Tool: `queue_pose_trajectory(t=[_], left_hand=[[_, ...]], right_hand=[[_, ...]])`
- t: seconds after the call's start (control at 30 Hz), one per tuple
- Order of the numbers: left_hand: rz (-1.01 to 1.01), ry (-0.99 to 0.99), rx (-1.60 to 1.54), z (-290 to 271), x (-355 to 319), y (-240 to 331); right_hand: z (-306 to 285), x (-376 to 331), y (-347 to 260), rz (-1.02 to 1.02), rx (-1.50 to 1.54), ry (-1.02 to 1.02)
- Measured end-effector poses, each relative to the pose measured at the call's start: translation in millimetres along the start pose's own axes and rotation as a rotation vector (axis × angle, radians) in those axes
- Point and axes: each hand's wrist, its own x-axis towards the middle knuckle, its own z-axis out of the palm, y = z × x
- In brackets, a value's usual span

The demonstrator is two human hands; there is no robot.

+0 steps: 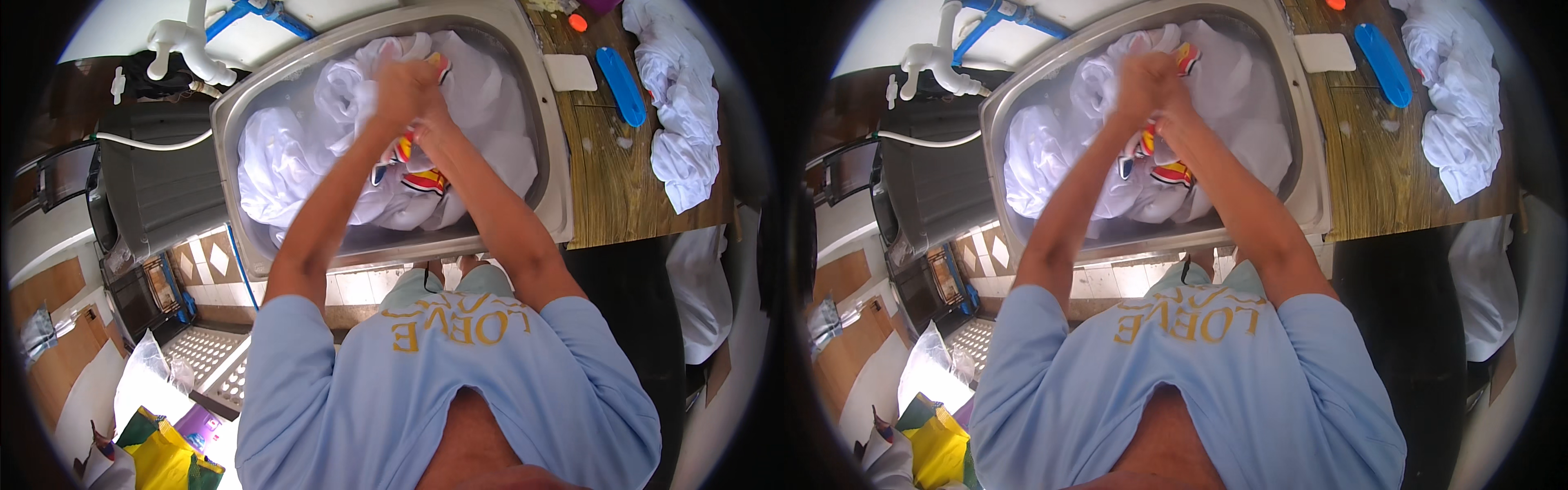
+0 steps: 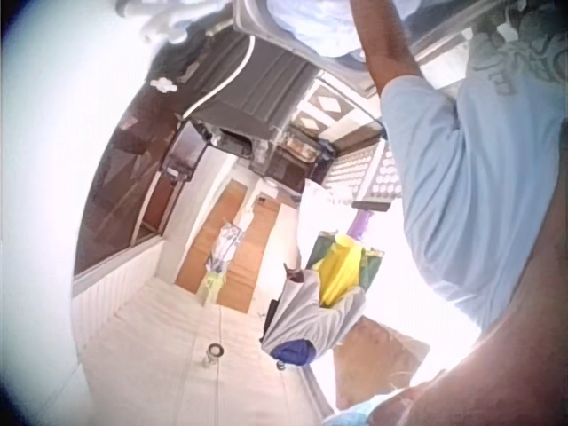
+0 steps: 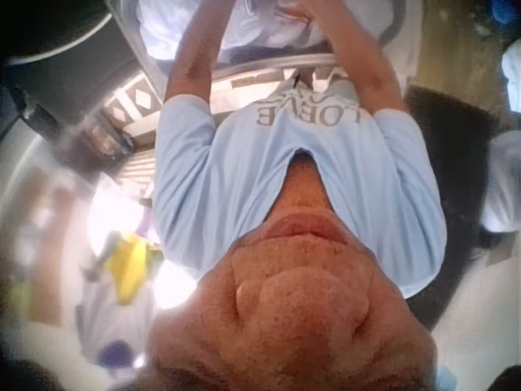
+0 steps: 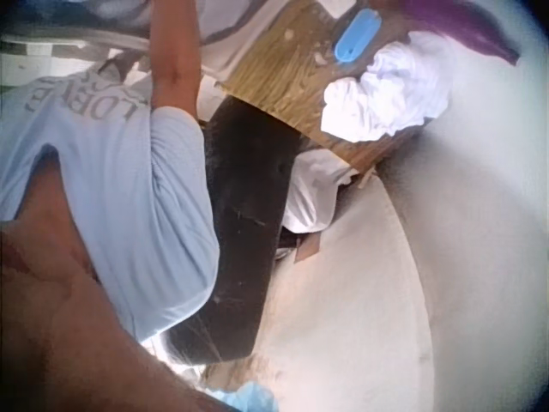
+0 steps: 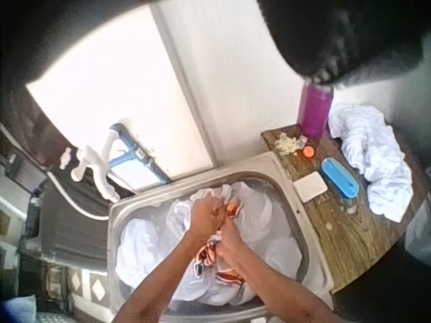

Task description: The person washes white t-shirts by hand in a sink filled with water. They scrub the fabric against itself and lift the items to check for stains before submerging them again.

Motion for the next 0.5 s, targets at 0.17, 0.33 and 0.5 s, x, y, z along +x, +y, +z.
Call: queue_pose_trajectory(t=[0.17, 0.33, 0.5], left_hand=[[-0.243, -0.143, -0.230, -13, 13, 15], [0.129, 0.065, 0.015, -25, 25, -17], [0.006, 0.000, -0.101, -22, 18, -19]], right_hand=[[-8, 7, -1, 0.248, 0.335, 0.108], [14, -15, -38, 0.345, 0.558, 0.044], [14, -11, -42, 0.428, 0.632, 0.070]])
